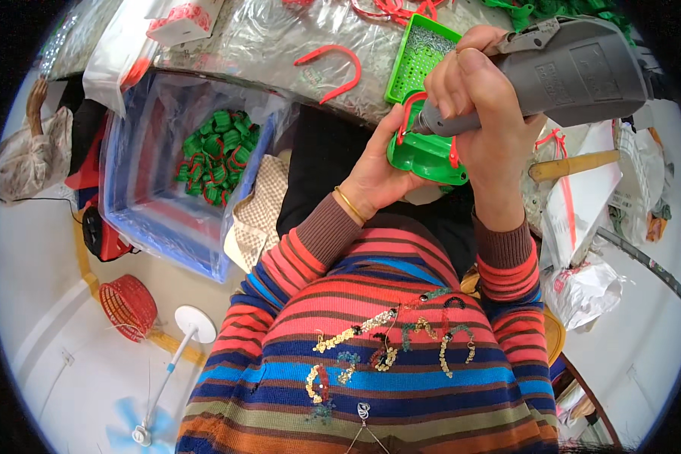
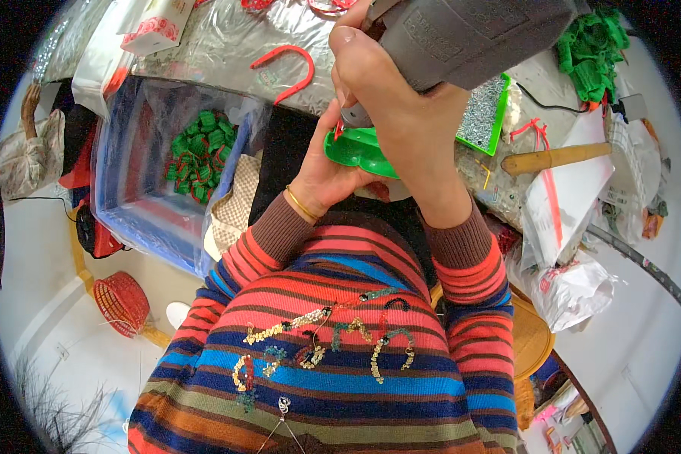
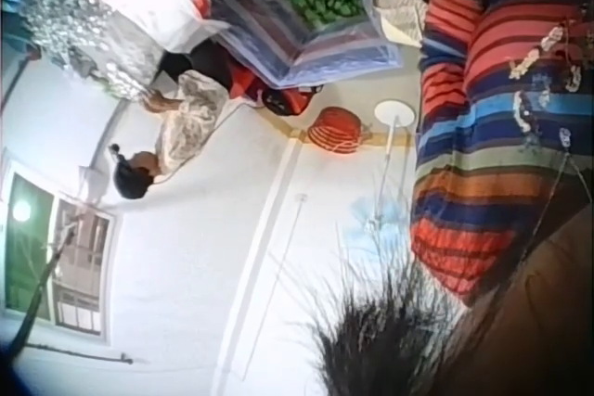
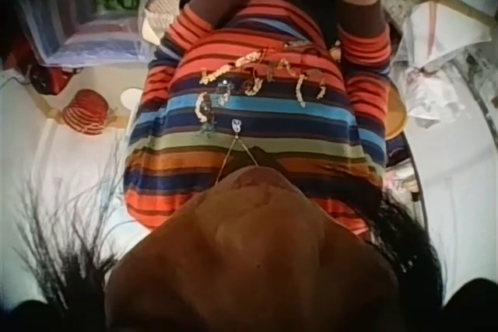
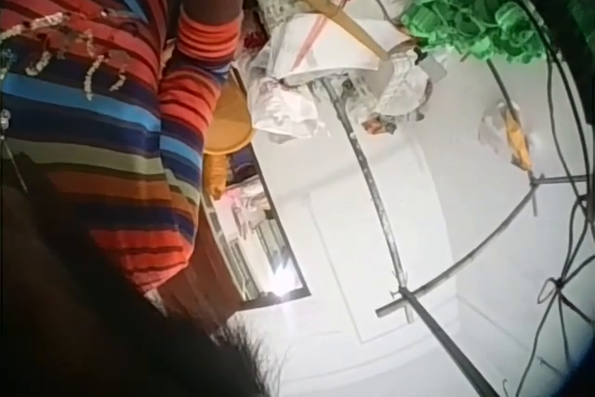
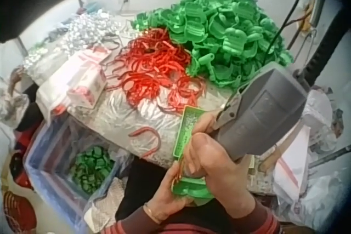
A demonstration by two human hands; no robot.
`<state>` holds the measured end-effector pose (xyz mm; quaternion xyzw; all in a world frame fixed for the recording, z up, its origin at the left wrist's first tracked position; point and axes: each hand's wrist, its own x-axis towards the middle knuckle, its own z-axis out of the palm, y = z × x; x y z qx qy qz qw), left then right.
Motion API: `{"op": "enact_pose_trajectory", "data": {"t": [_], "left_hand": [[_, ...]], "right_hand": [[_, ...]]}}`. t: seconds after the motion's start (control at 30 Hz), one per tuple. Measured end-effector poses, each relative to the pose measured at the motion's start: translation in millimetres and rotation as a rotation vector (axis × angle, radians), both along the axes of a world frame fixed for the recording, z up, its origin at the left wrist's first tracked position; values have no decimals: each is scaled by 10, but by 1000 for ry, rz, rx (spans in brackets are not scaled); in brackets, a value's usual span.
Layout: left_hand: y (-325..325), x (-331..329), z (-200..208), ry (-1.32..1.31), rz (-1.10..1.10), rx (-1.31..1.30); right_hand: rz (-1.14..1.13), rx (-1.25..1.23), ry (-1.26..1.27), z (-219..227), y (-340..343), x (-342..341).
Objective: Assemble green toy components and red ribbons using a handheld assembly tool.
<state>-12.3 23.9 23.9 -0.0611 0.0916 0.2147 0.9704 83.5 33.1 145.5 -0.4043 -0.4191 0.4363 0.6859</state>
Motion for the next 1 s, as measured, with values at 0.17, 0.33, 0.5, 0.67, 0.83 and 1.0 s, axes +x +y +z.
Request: {"op": "enact_pose_trajectory", "data": {"t": [0.17, 0.33, 0.5, 0.67, 0.83, 1.0], "left_hand": [[-10, -77, 39, -59, -18, 79], [33, -63, 59, -45, -13, 121], [7, -83, 58, 52, -9, 66], [39, -229, 135, 78, -22, 93], [124, -554, 94, 215, 50, 252], [232, -1664, -284, 674, 425, 224]], "right_hand": [[69, 47, -21, 64, -31, 7], [155, 91, -33, 29, 8, 53], [-51, -17, -96, -21, -57, -91], [195, 82, -73, -84, -23, 38], [472, 310, 27, 604, 72, 338], [99, 76, -226, 544, 125, 419]]}}
